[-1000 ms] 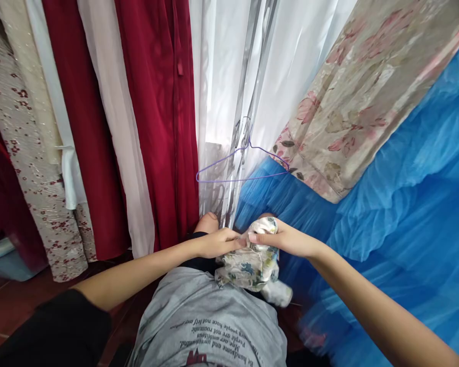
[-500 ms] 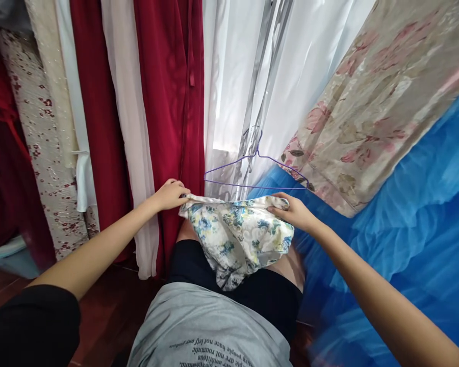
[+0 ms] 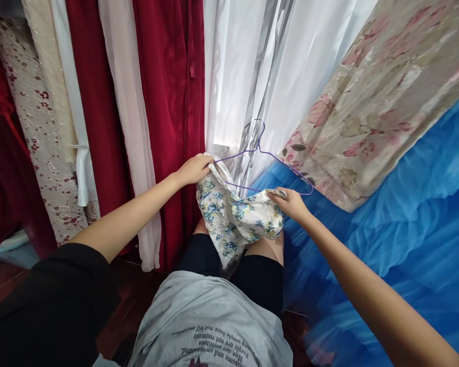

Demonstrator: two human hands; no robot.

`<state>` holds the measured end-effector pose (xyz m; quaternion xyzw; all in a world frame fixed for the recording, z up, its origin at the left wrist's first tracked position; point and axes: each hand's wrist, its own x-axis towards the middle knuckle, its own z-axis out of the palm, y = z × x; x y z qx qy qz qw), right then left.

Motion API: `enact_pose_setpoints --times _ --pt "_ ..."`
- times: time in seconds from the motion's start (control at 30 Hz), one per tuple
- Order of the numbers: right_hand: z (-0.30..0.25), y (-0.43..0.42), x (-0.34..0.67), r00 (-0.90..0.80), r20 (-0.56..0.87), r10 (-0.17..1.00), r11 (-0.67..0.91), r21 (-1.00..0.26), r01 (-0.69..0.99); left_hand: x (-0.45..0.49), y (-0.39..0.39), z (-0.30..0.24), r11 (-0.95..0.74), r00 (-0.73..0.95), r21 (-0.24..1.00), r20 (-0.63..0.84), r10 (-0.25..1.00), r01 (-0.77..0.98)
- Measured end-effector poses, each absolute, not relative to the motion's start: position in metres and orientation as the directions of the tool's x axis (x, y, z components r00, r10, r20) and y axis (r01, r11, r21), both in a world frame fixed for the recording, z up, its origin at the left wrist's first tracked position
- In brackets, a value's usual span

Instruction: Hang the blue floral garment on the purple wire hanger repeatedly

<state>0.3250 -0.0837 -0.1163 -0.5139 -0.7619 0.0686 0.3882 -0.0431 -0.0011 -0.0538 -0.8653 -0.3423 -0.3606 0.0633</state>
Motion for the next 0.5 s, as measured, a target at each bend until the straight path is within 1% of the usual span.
enact_pose_setpoints --times 0.07,0.1,0.17,0.2,0.27,0.33,0.37,0.4,0.43,0.5 --pt "-0.113 -0.093 0.319 -0.200 0.485 0.851 0.467 -0.526 0.711 -0.024 -0.004 -0.044 -0.792 0.524 0.127 0.686 0.505 0.597" --pt "-0.111 -0.097 0.318 -0.214 0.477 0.853 0.470 -0.522 0.712 -0.015 -0.006 -0.039 -0.790 0.488 0.144 0.716 0.499 0.596" --pt "-0.105 -0.106 0.321 -0.229 0.497 0.837 0.492 -0.499 0.713 -0.001 -0.009 -0.034 -0.760 0.346 0.213 0.793 0.501 0.614" --pt "-0.101 -0.111 0.327 -0.217 0.531 0.819 0.506 -0.490 0.710 0.004 -0.010 -0.033 -0.747 0.274 0.243 0.824 0.495 0.619" --pt "-0.093 -0.118 0.344 -0.135 0.645 0.752 0.531 -0.472 0.704 0.009 -0.013 -0.033 -0.741 0.180 0.281 0.861 0.475 0.610" --pt "-0.084 -0.123 0.366 0.010 0.759 0.651 0.527 -0.462 0.714 0.009 -0.014 -0.035 -0.745 0.151 0.286 0.876 0.458 0.603" --pt "-0.080 -0.123 0.377 0.070 0.785 0.616 0.511 -0.466 0.722 0.007 -0.014 -0.036 -0.745 0.143 0.289 0.879 0.456 0.602" --pt "-0.077 -0.122 0.386 0.108 0.784 0.612 0.489 -0.482 0.727 0.005 -0.014 -0.037 -0.744 0.139 0.294 0.878 0.459 0.599" --pt "-0.074 -0.120 0.394 0.126 0.754 0.645 0.464 -0.517 0.719 0.003 -0.013 -0.037 -0.746 0.142 0.300 0.874 0.465 0.594" --pt "-0.069 -0.114 0.402 0.118 0.630 0.768 0.427 -0.641 0.638 -0.003 -0.010 -0.035 -0.751 0.154 0.323 0.860 0.487 0.576"
